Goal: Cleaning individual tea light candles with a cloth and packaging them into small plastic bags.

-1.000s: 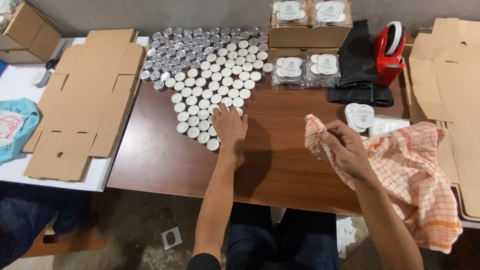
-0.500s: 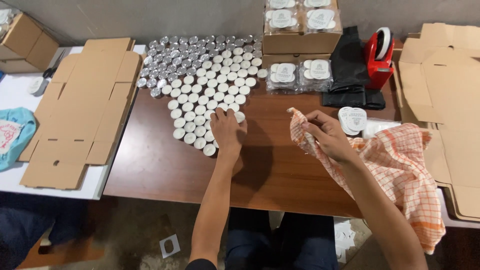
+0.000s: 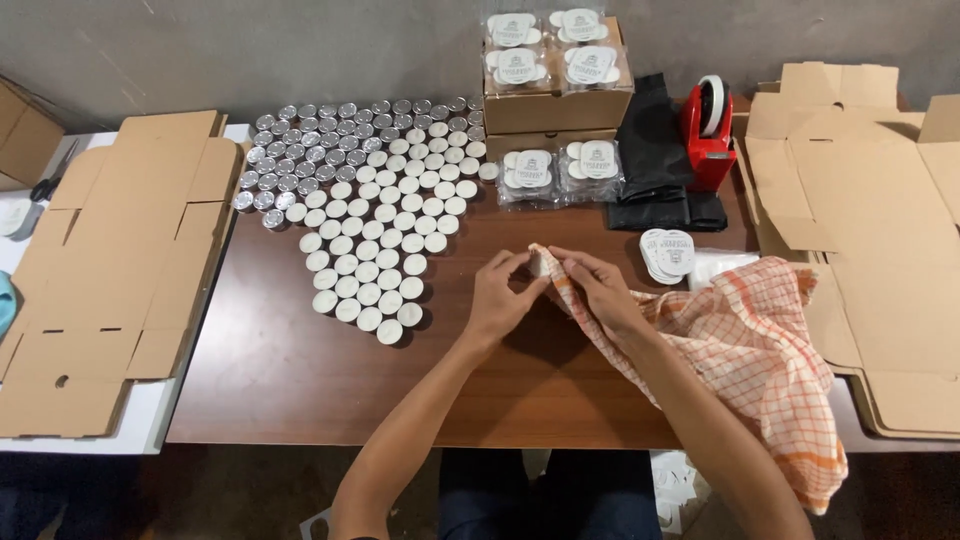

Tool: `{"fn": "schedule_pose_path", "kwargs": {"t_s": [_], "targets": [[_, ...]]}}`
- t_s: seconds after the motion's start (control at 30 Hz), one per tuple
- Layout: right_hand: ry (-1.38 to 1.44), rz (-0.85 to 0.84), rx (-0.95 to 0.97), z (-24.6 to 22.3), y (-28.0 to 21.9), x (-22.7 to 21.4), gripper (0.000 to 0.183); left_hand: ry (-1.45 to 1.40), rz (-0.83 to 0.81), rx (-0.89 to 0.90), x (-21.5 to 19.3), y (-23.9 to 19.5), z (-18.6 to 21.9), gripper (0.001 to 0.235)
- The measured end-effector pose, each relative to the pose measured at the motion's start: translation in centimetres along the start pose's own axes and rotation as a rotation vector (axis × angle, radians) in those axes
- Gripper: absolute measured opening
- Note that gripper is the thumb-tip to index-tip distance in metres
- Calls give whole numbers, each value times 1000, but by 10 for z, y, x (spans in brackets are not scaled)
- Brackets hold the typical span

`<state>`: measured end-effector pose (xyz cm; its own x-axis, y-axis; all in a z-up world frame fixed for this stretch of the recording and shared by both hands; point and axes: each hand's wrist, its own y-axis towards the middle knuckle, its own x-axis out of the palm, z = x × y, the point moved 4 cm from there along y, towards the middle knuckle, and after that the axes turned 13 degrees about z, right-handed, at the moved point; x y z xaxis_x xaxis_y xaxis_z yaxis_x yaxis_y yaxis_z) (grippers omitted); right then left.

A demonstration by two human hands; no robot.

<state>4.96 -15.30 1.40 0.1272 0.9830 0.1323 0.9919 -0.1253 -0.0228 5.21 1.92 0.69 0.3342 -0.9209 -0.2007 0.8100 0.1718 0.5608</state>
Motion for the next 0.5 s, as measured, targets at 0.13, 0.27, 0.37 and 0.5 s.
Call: {"fn": "schedule_pose_path", "kwargs": {"t_s": [0.13,0.27,0.37,0.5], "targets": [[8,1,35,6,-5,5,31,53,38,40,12,-14,-20,38],[114,32,157,48,7,-8,25,36,56,53,11,-20,-21,37],[123,75,185,82,17,-21,18,30,58,70,7,-17,-14,36],[226,16,193,37,0,3,33,40,54,112,5,-17,-12,30]]}}
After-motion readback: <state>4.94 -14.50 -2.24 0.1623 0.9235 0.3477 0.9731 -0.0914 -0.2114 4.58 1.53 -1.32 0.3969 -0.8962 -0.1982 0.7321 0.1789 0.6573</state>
